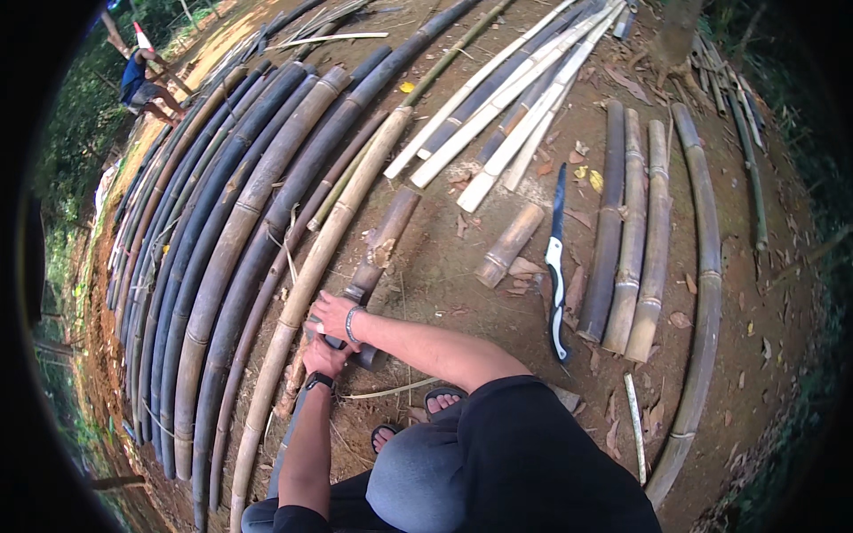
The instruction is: The person saws a piece of bamboo by hand while sitting on the ground outdoors, then picks up and checks another strip of bamboo.
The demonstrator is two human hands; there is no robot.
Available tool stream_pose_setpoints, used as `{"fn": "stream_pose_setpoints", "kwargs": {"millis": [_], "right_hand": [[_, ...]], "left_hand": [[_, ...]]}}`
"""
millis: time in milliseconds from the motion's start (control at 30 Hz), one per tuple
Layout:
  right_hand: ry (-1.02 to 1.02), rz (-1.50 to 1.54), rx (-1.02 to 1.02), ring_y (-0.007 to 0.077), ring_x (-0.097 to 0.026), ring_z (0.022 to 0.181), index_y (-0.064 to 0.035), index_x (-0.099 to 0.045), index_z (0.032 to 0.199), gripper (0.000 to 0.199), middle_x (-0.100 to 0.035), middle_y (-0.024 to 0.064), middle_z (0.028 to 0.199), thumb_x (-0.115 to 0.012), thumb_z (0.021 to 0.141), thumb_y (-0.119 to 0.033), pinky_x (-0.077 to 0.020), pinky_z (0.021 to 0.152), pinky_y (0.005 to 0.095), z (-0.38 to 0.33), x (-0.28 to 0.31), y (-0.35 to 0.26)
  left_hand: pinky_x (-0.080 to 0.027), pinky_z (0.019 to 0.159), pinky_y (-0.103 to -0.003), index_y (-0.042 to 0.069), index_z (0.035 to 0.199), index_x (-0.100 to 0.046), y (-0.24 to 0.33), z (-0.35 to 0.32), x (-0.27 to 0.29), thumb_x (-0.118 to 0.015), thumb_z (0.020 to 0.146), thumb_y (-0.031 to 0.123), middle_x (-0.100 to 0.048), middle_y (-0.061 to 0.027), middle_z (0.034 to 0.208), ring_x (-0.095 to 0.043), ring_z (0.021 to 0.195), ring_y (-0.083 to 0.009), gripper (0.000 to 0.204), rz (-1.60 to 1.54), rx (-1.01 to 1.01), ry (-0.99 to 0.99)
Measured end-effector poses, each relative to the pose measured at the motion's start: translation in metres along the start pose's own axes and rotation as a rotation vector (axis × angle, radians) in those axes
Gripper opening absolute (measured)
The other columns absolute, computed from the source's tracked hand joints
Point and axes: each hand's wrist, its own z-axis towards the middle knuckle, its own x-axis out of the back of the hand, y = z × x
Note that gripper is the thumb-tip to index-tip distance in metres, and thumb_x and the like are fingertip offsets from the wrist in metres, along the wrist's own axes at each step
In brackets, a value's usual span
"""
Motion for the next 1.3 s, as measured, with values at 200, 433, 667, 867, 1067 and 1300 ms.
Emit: {"fn": "stream_pose_setpoints", "kwargs": {"millis": [200,433,667,867,1067,1300], "right_hand": [[0.926,0.697,-1.044,0.0294,-0.065,0.089,-0.0052,-0.054,0.114,0.035,-0.061,0.0162,0.098,-0.07,0.088,-0.023,-0.0544,0.081,0.0445,-0.205,0.033,-0.017],[0.451,0.309,-1.732,0.047,-0.042,0.134,0.0096,-0.05,0.117,0.043,-0.028,0.0322,0.154,-0.07,0.084,-0.01,-0.0405,0.109,0.047,-0.394,-0.079,0.0],[0.26,0.367,-1.959,0.0432,-0.036,0.141,0.0073,-0.05,0.129,0.056,-0.022,0.0261,0.161,-0.072,0.084,-0.017,-0.037,0.114,0.0452,-0.41,-0.116,0.046],[0.151,0.327,-1.955,0.0423,-0.036,0.141,0.0136,-0.048,0.13,0.065,-0.026,0.0281,0.158,-0.073,0.085,-0.026,-0.0358,0.115,0.0454,-0.419,-0.13,0.06],[0.512,0.507,-1.895,0.0341,-0.066,0.091,0.0048,-0.053,0.109,0.039,-0.064,0.0198,0.098,-0.064,0.093,-0.028,-0.056,0.075,0.0463,-0.461,-0.119,0.055],[1.117,1.359,-1.376,0.0143,-0.059,0.06,-0.0063,-0.041,0.108,0.015,-0.061,0.0086,0.089,-0.051,0.1,-0.013,-0.0529,0.048,0.0303,-0.428,0.003,0.01]], "left_hand": [[-0.054,0.09,-0.044,0.0,0.111,-0.062,0.008,-0.003,-0.001,-0.084,0.066,0.047,-0.067,-0.0206,0.111,-0.067,0.103,-0.0363,0.07,-0.014,-0.101,0.071],[-0.054,0.091,-0.044,0.0,0.111,-0.062,0.009,-0.006,0.007,-0.083,0.066,0.046,-0.066,-0.0196,0.112,-0.067,0.103,-0.0353,0.068,-0.007,-0.063,0.083],[-0.053,0.093,-0.044,0.001,0.115,-0.061,0.011,-0.009,0.009,-0.083,0.065,0.046,-0.067,-0.0203,0.114,-0.066,0.106,-0.0351,0.07,-0.003,-0.046,0.084],[-0.053,0.094,-0.044,0.002,0.114,-0.061,0.008,-0.01,0.012,-0.084,0.065,0.045,-0.066,-0.0192,0.116,-0.065,0.108,-0.0343,0.069,-0.05,-0.037,0.044],[-0.053,0.093,-0.044,0.001,0.112,-0.064,0.021,-0.006,0.011,-0.082,0.065,0.047,-0.066,-0.0192,0.116,-0.065,0.108,-0.0353,0.068,-0.034,-0.099,0.089],[-0.053,0.095,-0.041,0.002,0.112,-0.063,0.001,-0.011,0.013,-0.083,0.065,0.047,-0.066,-0.0161,0.116,-0.065,0.108,-0.0317,0.068,-0.012,-0.067,0.087]]}}
